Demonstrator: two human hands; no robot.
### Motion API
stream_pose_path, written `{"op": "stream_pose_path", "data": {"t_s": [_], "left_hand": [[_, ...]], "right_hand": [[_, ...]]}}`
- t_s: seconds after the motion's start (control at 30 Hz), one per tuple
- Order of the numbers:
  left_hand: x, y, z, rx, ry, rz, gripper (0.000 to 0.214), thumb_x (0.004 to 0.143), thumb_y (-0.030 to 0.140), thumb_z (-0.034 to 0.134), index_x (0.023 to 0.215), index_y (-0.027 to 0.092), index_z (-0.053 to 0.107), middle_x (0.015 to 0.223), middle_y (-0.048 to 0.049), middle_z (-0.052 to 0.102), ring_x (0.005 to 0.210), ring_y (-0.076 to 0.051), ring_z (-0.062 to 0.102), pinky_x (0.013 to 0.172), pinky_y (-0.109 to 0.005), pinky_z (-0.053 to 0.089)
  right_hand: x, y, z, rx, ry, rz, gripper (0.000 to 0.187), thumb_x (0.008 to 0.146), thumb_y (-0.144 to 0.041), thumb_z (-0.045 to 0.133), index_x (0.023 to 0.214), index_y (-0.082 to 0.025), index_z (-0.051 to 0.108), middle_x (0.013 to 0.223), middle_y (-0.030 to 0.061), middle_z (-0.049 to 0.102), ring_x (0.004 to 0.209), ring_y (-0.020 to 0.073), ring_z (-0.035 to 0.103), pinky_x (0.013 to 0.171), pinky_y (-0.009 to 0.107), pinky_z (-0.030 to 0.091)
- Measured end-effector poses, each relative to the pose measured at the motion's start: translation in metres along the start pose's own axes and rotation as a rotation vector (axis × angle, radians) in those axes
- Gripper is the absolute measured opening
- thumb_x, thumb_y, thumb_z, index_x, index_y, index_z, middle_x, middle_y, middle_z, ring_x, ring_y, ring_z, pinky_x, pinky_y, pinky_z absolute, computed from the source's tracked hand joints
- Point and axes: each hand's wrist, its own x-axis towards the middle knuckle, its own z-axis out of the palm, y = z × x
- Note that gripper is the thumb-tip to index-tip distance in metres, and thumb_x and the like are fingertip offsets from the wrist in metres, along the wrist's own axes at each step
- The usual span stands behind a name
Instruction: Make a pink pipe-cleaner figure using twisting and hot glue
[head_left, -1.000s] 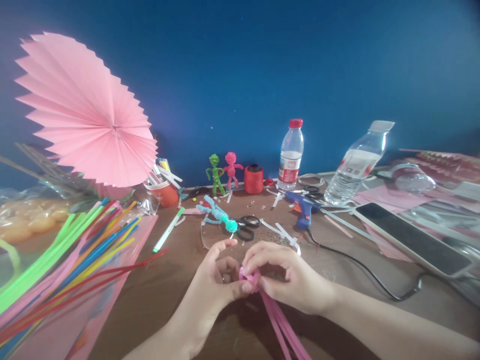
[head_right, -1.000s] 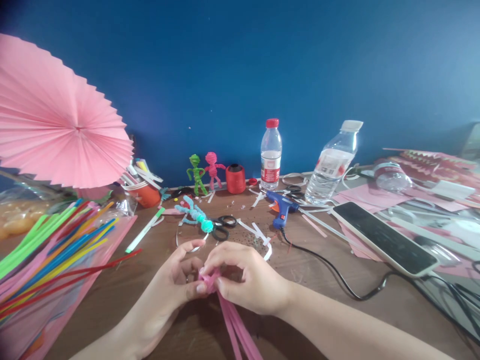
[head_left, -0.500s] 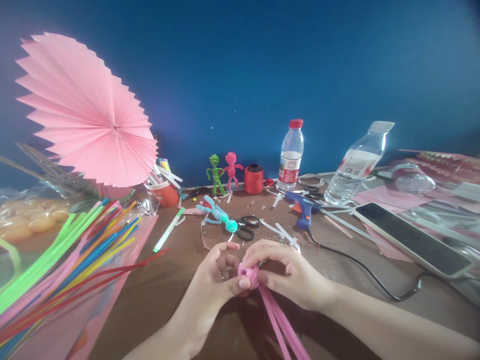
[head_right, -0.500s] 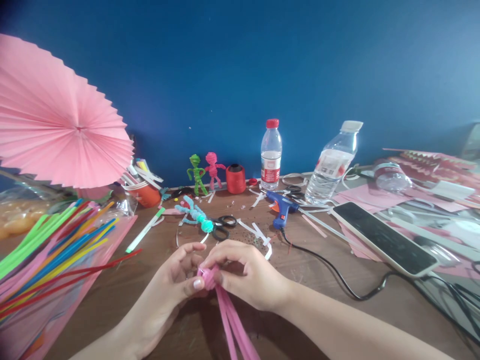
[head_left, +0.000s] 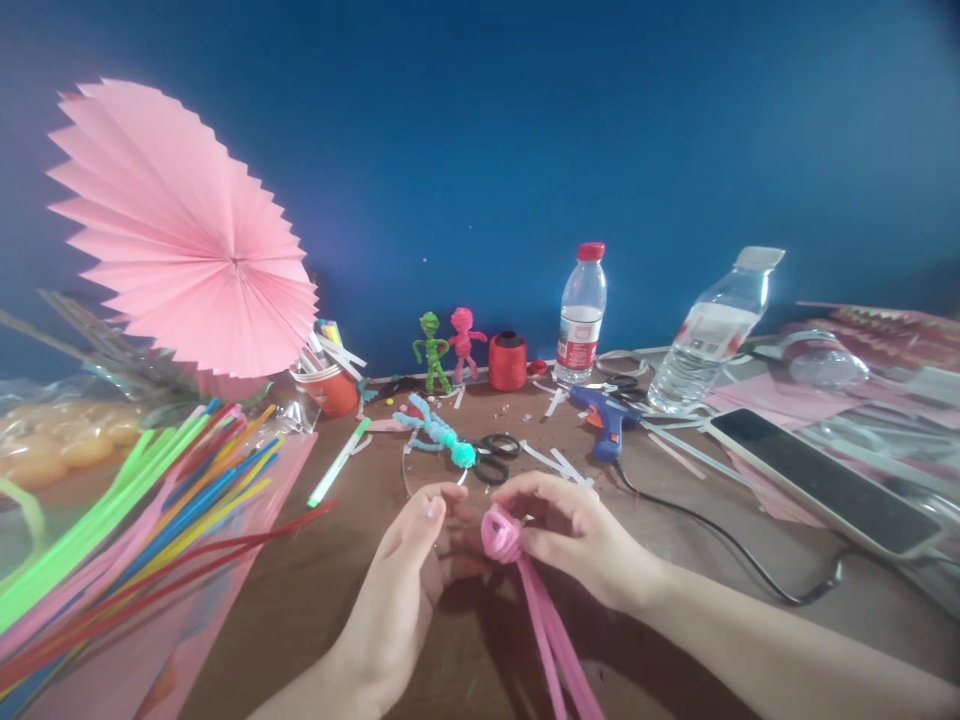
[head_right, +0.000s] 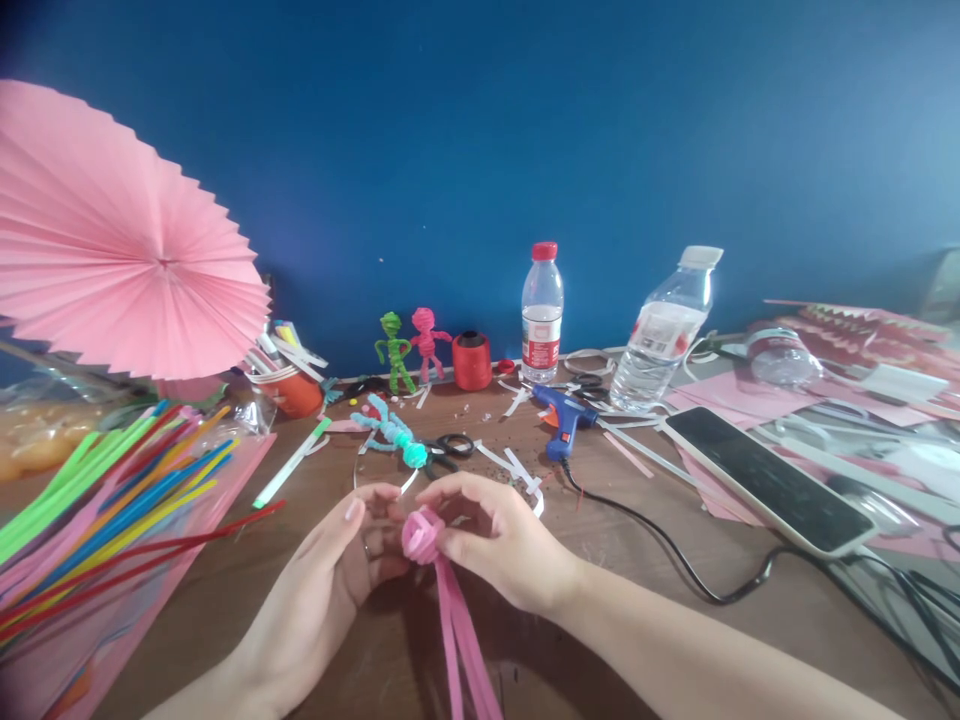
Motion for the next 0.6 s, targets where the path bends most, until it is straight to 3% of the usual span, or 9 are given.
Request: {"op": "stream_pose_path", "data": {"t_s": [0.1, 0.23, 0.4, 0.6], "left_hand": [[0.0046, -0.0018, -0.0052, 0.005, 0.113, 0.087, 0.021, 0.087, 0.035, 0.047, 0.092, 0.02, 0.06, 0.088, -0.0034, 0.056, 0.083, -0.019, 0.054, 0.07, -0.031, 0.046], [0.0097, -0.0017, -0.0075, -0.047, 0.202, 0.194, 0.022, 0.087, 0.034, 0.046, 0.087, 0.019, 0.062, 0.096, -0.0035, 0.054, 0.093, -0.019, 0.048, 0.073, -0.03, 0.045], [0.008, 0.0008, -0.004, -0.052, 0.129, 0.204, 0.032, 0.087, 0.04, 0.043, 0.084, 0.017, 0.065, 0.093, -0.0057, 0.056, 0.098, -0.022, 0.045, 0.079, -0.032, 0.042], [0.0048, -0.0013, -0.0066, 0.064, 0.055, 0.182, 0.011, 0.081, 0.027, 0.058, 0.082, 0.021, 0.067, 0.097, -0.0011, 0.056, 0.098, -0.018, 0.045, 0.084, -0.027, 0.037]], "right_hand": [[0.0007, 0.002, -0.0007, -0.065, 0.055, 0.009, 0.021, 0.08, -0.012, 0.054, 0.098, -0.021, 0.056, 0.091, 0.002, 0.063, 0.083, 0.0157, 0.061, 0.074, 0.03, 0.05], [0.0012, -0.0002, 0.0002, -0.353, 0.122, 0.011, 0.015, 0.081, -0.015, 0.053, 0.094, -0.021, 0.057, 0.089, 0.0021, 0.063, 0.079, 0.0162, 0.061, 0.071, 0.03, 0.049], [-0.0011, -0.0032, 0.0004, -0.695, 0.137, -0.115, 0.019, 0.079, -0.012, 0.055, 0.094, -0.021, 0.06, 0.088, 0.0026, 0.062, 0.08, 0.0166, 0.058, 0.074, 0.03, 0.046], [-0.0036, 0.001, -0.0014, -0.744, 0.173, -0.235, 0.021, 0.079, -0.01, 0.054, 0.097, -0.02, 0.059, 0.097, 0.005, 0.06, 0.096, 0.0179, 0.055, 0.086, 0.031, 0.042]]}}
